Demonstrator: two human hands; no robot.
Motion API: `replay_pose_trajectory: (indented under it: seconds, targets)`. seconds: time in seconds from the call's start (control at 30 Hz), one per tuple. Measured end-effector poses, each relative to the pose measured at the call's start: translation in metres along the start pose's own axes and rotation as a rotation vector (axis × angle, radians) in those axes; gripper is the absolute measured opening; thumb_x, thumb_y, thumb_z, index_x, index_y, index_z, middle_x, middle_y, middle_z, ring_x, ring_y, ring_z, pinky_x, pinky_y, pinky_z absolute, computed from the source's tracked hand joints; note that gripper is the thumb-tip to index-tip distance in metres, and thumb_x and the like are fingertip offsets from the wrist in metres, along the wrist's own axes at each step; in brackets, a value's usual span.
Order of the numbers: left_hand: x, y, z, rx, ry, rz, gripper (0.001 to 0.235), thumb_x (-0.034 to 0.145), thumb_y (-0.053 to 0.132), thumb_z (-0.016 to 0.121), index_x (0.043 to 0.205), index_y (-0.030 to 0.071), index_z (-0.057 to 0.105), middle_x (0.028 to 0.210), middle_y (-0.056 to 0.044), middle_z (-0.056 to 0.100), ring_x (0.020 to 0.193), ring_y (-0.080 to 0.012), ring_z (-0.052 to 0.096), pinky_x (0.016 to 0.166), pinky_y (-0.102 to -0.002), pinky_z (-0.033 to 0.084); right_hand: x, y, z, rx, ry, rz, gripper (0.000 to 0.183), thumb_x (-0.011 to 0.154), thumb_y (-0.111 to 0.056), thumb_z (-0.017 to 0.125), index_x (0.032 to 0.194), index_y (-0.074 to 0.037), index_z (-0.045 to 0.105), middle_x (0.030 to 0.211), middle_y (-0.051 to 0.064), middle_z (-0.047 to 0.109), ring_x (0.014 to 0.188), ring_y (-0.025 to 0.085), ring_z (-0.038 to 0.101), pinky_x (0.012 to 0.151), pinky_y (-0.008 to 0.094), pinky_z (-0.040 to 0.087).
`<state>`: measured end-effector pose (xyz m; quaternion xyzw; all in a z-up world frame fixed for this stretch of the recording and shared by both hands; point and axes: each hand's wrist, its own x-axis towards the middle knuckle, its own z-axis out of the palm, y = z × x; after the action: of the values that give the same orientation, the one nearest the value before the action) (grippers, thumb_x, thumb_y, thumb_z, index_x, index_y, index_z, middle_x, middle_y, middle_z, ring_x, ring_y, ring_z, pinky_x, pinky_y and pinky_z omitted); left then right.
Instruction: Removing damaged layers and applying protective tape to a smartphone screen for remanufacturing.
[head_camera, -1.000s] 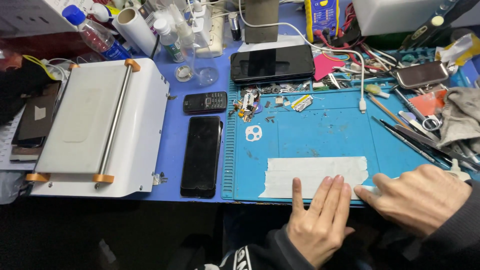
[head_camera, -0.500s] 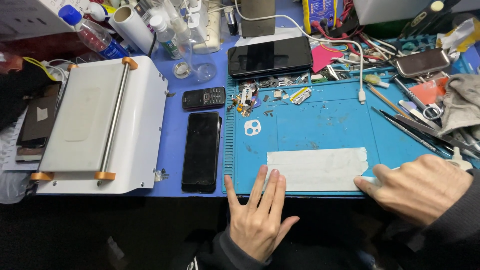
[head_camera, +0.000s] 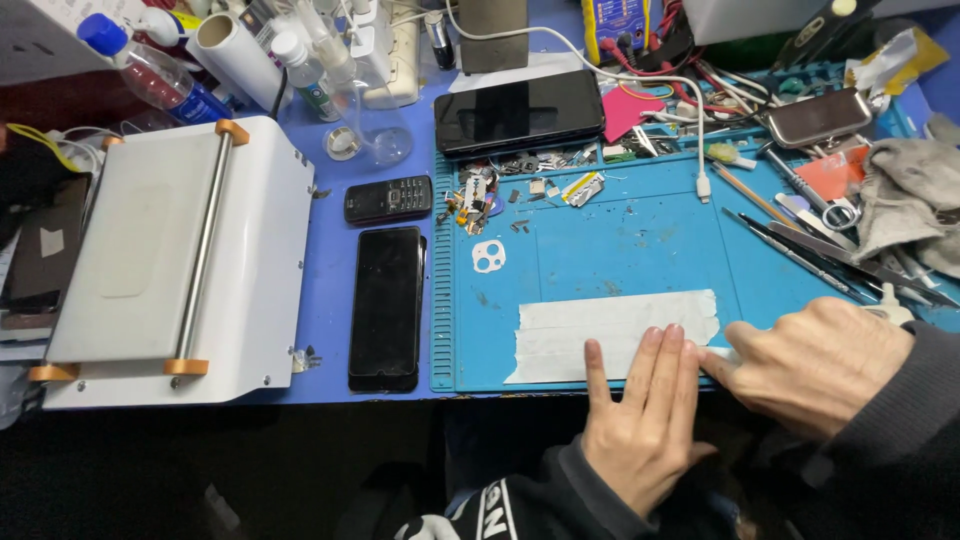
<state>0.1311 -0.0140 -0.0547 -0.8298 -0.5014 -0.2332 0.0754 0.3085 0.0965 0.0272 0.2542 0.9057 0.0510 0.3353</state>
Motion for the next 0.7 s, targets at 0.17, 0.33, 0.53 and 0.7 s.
replay_pose_trajectory:
  seconds: [0.17, 0.33, 0.53, 0.7]
  targets:
    - [-0.023, -0.03, -0.025, 0.024, 0.005, 0.054, 0.09, 0.079, 0.045, 0.078, 0.151, -0.002, 0.052, 0.156, -0.017, 0.052, 0.149, -0.0282, 0.046, 0.118, -0.078, 0.013, 0.001, 0.0, -0.003, -0.008, -0.034, -0.029, 0.053, 0.094, -0.033, 0.055, 0.145, -0.019, 0.049, 0.102, 0.007, 0.063, 0.068, 0.023, 0.073, 0.054, 0.038, 0.06]
    - [-0.036, -0.05, -0.04, 0.007, -0.018, 0.021, 0.082, 0.08, 0.039, 0.08, 0.148, 0.001, 0.054, 0.152, -0.014, 0.056, 0.144, -0.024, 0.051, 0.115, -0.08, 0.014, 0.001, -0.001, -0.015, 0.009, -0.125, -0.009, 0.052, 0.096, -0.03, 0.054, 0.145, -0.016, 0.043, 0.107, 0.01, 0.062, 0.071, 0.024, 0.074, 0.055, 0.037, 0.061]
    - [-0.018, -0.032, -0.035, -0.059, -0.034, -0.034, 0.085, 0.076, 0.04, 0.082, 0.144, -0.004, 0.054, 0.149, -0.02, 0.055, 0.141, -0.0345, 0.049, 0.114, -0.079, 0.019, 0.0, -0.003, -0.013, -0.008, -0.074, -0.04, 0.055, 0.093, -0.034, 0.057, 0.144, -0.017, 0.048, 0.106, 0.01, 0.063, 0.07, 0.025, 0.074, 0.055, 0.039, 0.06]
    - [0.004, -0.004, -0.01, -0.207, -0.042, 0.02, 0.095, 0.075, 0.041, 0.084, 0.15, -0.007, 0.051, 0.158, -0.022, 0.05, 0.151, -0.0338, 0.044, 0.124, -0.071, 0.023, 0.0, -0.001, 0.006, 0.003, 0.084, -0.018, 0.047, 0.092, -0.036, 0.057, 0.133, -0.012, 0.058, 0.094, 0.008, 0.066, 0.062, 0.025, 0.073, 0.051, 0.039, 0.06]
